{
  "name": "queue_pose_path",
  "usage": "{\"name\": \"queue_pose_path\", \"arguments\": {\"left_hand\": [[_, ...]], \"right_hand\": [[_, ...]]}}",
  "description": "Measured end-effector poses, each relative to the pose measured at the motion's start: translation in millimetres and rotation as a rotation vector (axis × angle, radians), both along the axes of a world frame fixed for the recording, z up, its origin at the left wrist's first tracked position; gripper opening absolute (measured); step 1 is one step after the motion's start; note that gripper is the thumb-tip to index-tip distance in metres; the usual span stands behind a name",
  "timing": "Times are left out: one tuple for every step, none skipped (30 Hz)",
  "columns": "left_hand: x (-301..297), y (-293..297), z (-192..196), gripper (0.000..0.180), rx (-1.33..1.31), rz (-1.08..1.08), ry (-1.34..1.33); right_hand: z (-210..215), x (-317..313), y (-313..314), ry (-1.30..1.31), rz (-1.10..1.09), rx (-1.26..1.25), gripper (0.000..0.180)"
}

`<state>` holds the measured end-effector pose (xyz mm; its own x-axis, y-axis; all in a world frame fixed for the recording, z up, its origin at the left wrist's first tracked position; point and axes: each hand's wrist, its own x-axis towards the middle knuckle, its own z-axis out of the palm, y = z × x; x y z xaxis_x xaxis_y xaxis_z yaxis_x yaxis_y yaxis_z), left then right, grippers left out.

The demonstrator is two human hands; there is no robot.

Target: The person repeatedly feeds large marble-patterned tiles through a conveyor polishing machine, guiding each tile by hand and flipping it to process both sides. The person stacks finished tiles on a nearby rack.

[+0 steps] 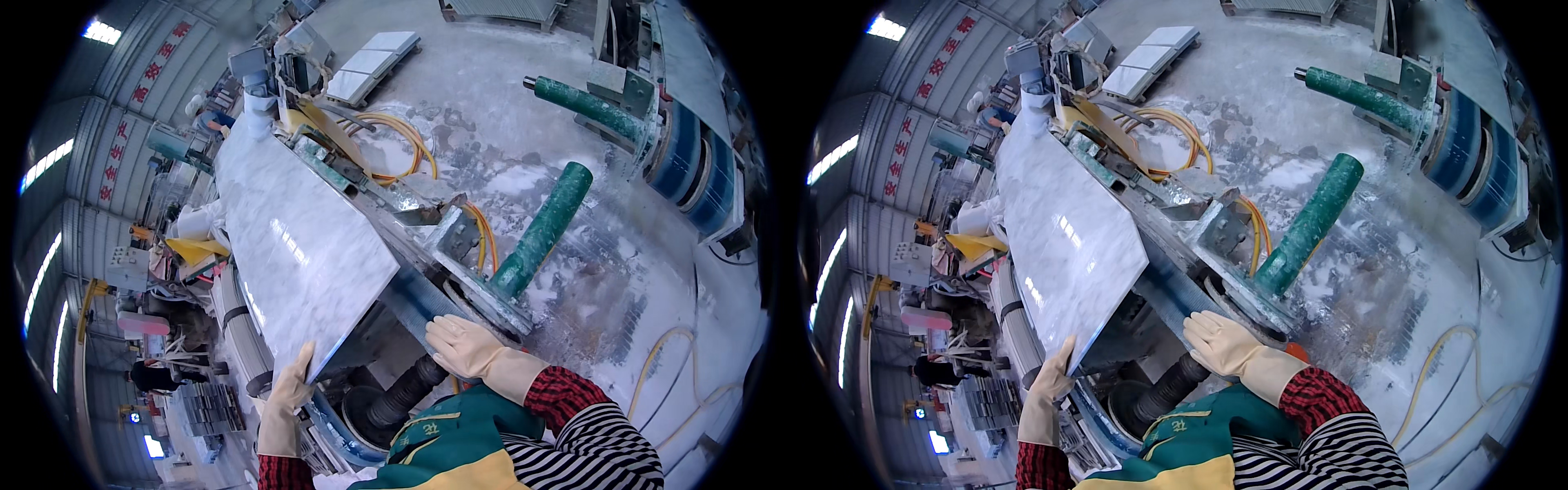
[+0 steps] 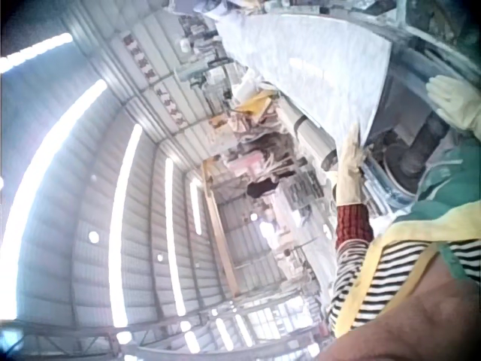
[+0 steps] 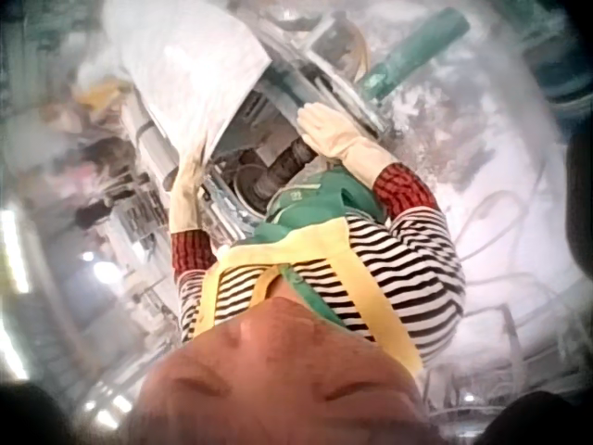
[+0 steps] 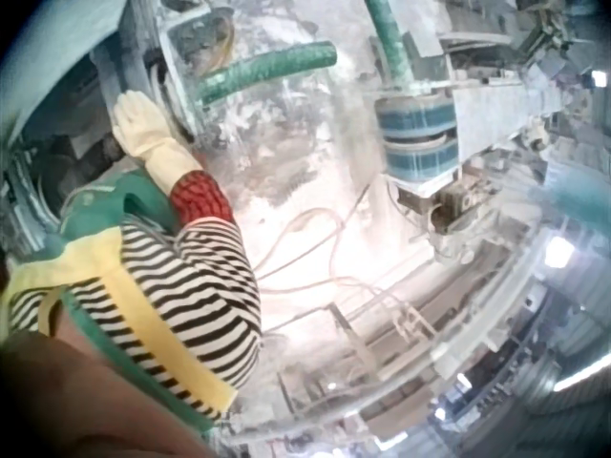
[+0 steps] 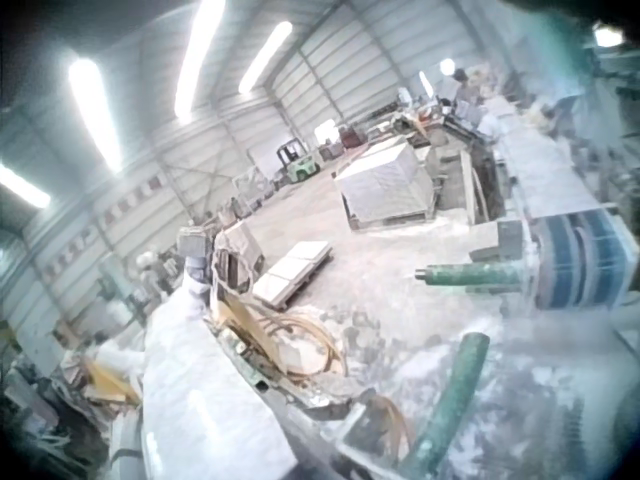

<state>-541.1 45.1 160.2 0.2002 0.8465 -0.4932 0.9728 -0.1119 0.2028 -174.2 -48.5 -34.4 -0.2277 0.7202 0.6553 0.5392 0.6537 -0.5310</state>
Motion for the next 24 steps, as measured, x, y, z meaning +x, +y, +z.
{"name": "queue_pose_path", "arguments": {"left_hand": [[-2,0,0,0.085,0.002,-0.003,-0.007],[-6,0,-2,0.086,0.005,-0.007,-0.014],[-9,1,-2,0.088,0.007,-0.011,-0.021],[-8,1,-3,0.090,-0.003,0.005,-0.018],[-8,1,-3,0.091,-0.013,0.020,-0.015],[-8,1,-3,0.093,-0.023,0.035,-0.011],[-9,2,-4,0.094,-0.024,0.032,-0.006],[-11,2,-5,0.095,-0.026,0.028,-0.001],[-13,2,-6,0.097,-0.028,0.023,0.004],[-14,3,-6,0.098,-0.041,0.044,-0.004],[-14,3,-6,0.100,-0.053,0.064,-0.013],[-15,3,-6,0.102,-0.066,0.084,-0.020],[-15,3,-6,0.102,-0.071,0.104,-0.010],[-16,3,-6,0.103,-0.076,0.124,0.001],[-14,3,-5,0.103,-0.086,0.145,0.019],[-12,4,-4,0.103,-0.095,0.165,0.035],[-6,5,0,0.103,-0.109,0.186,0.058],[-3,5,2,0.103,-0.124,0.207,0.082],[-5,5,1,0.102,-0.111,0.191,0.076],[-10,4,0,0.102,-0.099,0.175,0.070],[-14,3,-1,0.102,-0.087,0.159,0.064],[-14,3,-1,0.102,-0.088,0.153,0.059],[-14,3,-1,0.102,-0.088,0.148,0.054],[-14,2,0,0.103,-0.089,0.142,0.050]], "right_hand": [[-1,0,0,0.016,-0.001,0.006,0.046],[-2,0,0,0.031,-0.003,0.011,0.045],[-2,1,1,0.039,-0.001,0.010,0.045],[-3,1,1,0.045,0.000,0.007,0.045],[-4,2,1,0.051,0.001,0.004,0.045],[-5,2,1,0.050,-0.003,0.004,0.044],[-6,3,1,0.047,-0.008,0.007,0.044],[-6,3,2,0.044,-0.013,0.009,0.043],[-7,3,2,0.047,-0.010,0.007,0.043],[-8,4,2,0.049,-0.008,0.005,0.042],[-9,4,2,0.051,-0.005,0.003,0.042],[-10,4,1,0.057,-0.007,0.000,0.042],[-11,4,1,0.063,-0.010,-0.003,0.042],[-12,4,1,0.068,-0.013,-0.005,0.042],[-13,4,0,0.068,-0.010,-0.006,0.042],[-14,4,0,0.066,-0.010,-0.007,0.042],[-16,4,0,0.064,-0.010,-0.007,0.043],[-17,4,0,0.060,0.003,-0.017,0.043],[-19,4,-1,0.057,0.017,-0.025,0.043],[-20,4,-2,0.054,0.031,-0.033,0.044],[-21,4,-3,0.057,0.033,-0.039,0.044],[-21,3,-3,0.059,0.035,-0.046,0.044],[-21,4,-4,0.061,0.038,-0.053,0.045],[-22,4,-4,0.060,0.029,-0.048,0.044]]}}
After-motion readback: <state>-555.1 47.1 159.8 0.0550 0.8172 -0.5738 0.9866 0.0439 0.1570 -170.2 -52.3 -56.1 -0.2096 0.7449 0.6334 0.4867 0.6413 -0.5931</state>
